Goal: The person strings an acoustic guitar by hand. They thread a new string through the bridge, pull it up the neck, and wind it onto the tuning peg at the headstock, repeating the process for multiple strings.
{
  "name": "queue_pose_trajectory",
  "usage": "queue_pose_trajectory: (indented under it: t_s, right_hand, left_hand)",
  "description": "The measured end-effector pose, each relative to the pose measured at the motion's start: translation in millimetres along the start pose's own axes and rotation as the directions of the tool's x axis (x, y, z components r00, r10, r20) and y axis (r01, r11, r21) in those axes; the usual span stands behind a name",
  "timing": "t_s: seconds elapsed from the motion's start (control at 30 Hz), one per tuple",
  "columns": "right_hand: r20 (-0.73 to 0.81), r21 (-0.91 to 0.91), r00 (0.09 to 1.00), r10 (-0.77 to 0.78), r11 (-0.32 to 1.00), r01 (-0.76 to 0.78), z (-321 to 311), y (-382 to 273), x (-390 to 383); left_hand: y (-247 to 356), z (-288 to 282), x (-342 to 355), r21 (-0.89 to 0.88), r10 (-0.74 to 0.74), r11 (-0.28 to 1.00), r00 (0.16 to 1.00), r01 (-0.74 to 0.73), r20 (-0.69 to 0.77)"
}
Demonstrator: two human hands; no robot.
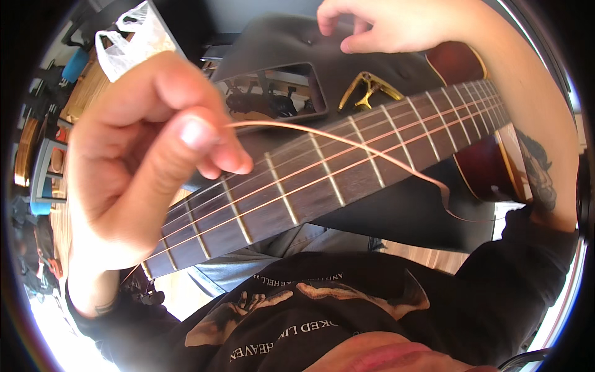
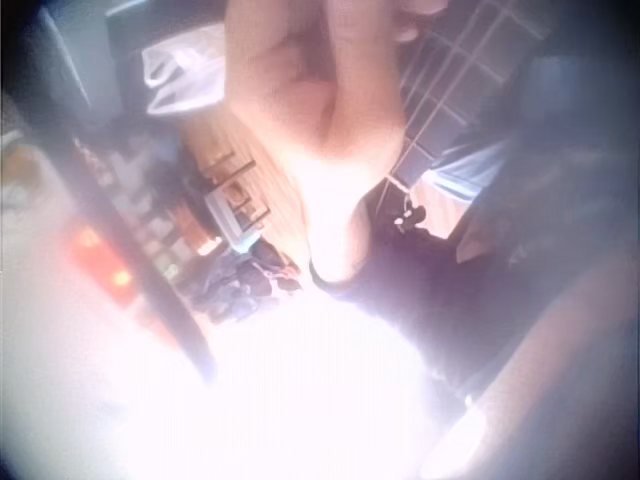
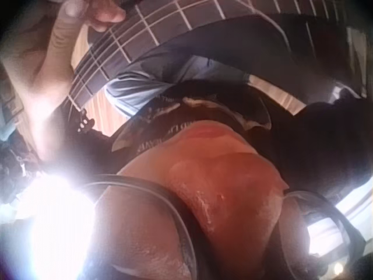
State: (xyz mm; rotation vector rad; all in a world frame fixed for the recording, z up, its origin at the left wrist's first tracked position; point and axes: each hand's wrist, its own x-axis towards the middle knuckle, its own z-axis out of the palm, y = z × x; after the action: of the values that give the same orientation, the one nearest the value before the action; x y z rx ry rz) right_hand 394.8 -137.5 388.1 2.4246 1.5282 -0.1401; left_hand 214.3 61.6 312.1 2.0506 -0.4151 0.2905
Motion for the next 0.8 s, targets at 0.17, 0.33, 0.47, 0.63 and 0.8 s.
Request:
queue_pose_trajectory:
  t_s: [0.17,0.33,0.47,0.63,0.8]
  right_hand:
    - [0.079,0.192,0.984,-0.159,0.971,0.142,-0.2,22.2,-13.1]
    - [0.062,0.385,0.998,0.014,0.922,-0.037,-14.7,-36.1,-29.3]
    - [-0.066,0.527,0.989,-0.136,0.836,0.150,16.4,-48.5,-33.6]
    - [-0.413,0.434,0.871,-0.265,0.784,0.444,55.2,-58.9,-28.5]
    - [-0.608,0.293,0.720,-0.333,0.749,0.594,83.4,-58.6,-1.0]
  left_hand:
    - [-9.5,-0.6,-2.3,0.006,-0.067,0.998,0.998,0.067,0.013]
    - [2.8,3.7,-12.6,0.059,-0.075,0.995,0.995,0.078,-0.060]
    - [-15.3,4.1,-19.7,0.145,-0.060,0.987,0.997,0.067,-0.051]
    - [-25.1,-5.0,-22.3,0.191,-0.064,0.980,0.996,0.052,0.057]
    - [-47.3,-15.0,-20.9,0.296,0.033,0.954,0.999,-0.043,0.041]
